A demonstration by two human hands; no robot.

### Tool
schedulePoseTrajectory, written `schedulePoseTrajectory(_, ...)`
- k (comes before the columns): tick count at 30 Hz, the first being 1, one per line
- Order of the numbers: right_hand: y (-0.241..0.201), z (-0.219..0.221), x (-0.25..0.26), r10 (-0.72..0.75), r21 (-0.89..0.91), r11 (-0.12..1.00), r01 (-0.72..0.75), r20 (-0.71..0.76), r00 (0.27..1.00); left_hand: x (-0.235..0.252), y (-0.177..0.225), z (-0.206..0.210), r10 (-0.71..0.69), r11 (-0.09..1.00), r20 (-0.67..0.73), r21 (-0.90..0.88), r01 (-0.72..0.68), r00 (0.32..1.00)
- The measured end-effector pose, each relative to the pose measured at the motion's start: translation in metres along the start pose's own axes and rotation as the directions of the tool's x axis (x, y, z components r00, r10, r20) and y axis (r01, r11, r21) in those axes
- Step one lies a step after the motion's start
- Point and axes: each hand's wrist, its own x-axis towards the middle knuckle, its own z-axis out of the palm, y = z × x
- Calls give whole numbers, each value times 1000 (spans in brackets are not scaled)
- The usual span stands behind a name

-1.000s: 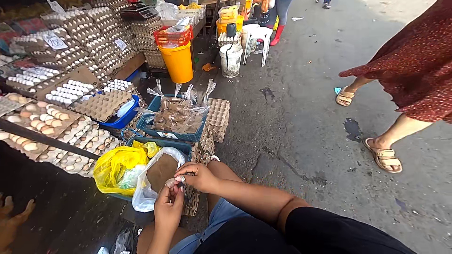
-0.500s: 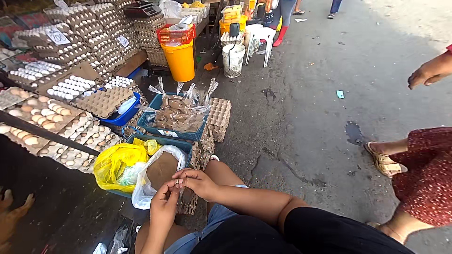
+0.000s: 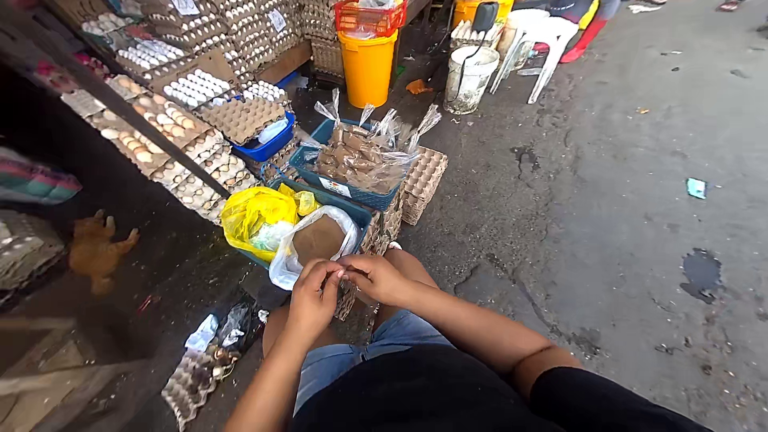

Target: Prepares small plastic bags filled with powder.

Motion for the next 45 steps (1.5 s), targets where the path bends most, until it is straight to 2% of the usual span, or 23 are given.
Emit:
schedulePoseTrajectory(2, 5, 7, -4, 47, -50, 998, -46, 31, 998, 8, -14, -14, -214, 976, -75, -60, 210, 974)
schedulePoseTrajectory(4, 5, 7, -8, 158, -81, 985, -154, 54, 986, 11, -33, -26, -463, 877, -98, -194, 440, 881)
schedulePoseTrajectory(7, -4, -12, 1, 294, -135, 949, -284, 60, 954, 10, -41, -25, -570, 797, -67, -286, 532, 819)
schedulePoseTrajectory(9, -3, -32, 21, 234, -131, 961, -244, -83, 969, 16, -44, -30, -620, 759, -98, -325, 564, 779)
schedulePoseTrajectory(12, 5, -80, 76, 62, -81, 993, -91, -303, 951, 27, -60, -46, -672, 729, -179, -331, 599, 719)
schedulePoseTrajectory(15, 22, -133, 127, 10, -1, 1000, -12, -512, 859, 28, -89, -47, -671, 740, -242, -282, 611, 701)
schedulePoseTrajectory(17, 38, -151, 132, 110, 103, 993, -58, -631, 768, 26, -106, -47, -672, 740, -266, -236, 629, 691)
schedulePoseTrajectory(20, 62, -133, 93, 318, 294, 945, -141, -740, 592, 33, -124, -51, -658, 745, -286, -115, 657, 696)
schedulePoseTrajectory(21, 73, -121, 73, 351, 324, 934, -150, -759, 549, 40, -131, -50, -652, 746, -283, -70, 663, 704)
schedulePoseTrajectory(22, 84, -106, 52, 359, 326, 932, -158, -763, 538, 50, -138, -50, -647, 745, -274, -27, 666, 712)
schedulePoseTrajectory(24, 97, -71, 11, 365, 296, 931, -215, -721, 589, 72, -154, -49, -645, 735, -229, 73, 674, 729)
schedulePoseTrajectory(26, 107, -38, -27, 417, 271, 909, -317, -596, 686, 90, -173, -47, -686, 681, -154, 210, 702, 712)
schedulePoseTrajectory(28, 116, -14, -54, 451, 207, 892, -402, -473, 757, 103, -191, -41, -774, 550, -92, 392, 737, 627)
schedulePoseTrajectory(30, 117, -3, -68, 455, 121, 886, -447, -405, 793, 115, -202, -29, -856, 406, -56, 543, 735, 514)
schedulePoseTrajectory(32, 120, -3, -69, 425, 9, 890, -457, -382, 821, 121, -213, -20, -887, 368, 1, 605, 706, 461)
schedulePoseTrajectory(34, 124, -9, -63, 456, -38, 865, -501, -359, 815, 115, -218, -18, -901, 342, 29, 662, 667, 433)
schedulePoseTrajectory(36, 122, -13, -58, 496, -51, 838, -544, -348, 796, 107, -222, -18, -885, 339, -6, 680, 651, 466)
schedulePoseTrajectory(40, 121, -17, -52, 493, -44, 850, -525, -286, 822, 110, -221, -22, -789, 473, -75, 559, 681, 610)
schedulePoseTrajectory(45, 120, -14, -46, 530, 30, 839, -543, -271, 804, 110, -198, -33, -688, 579, -159, 469, 667, 708)
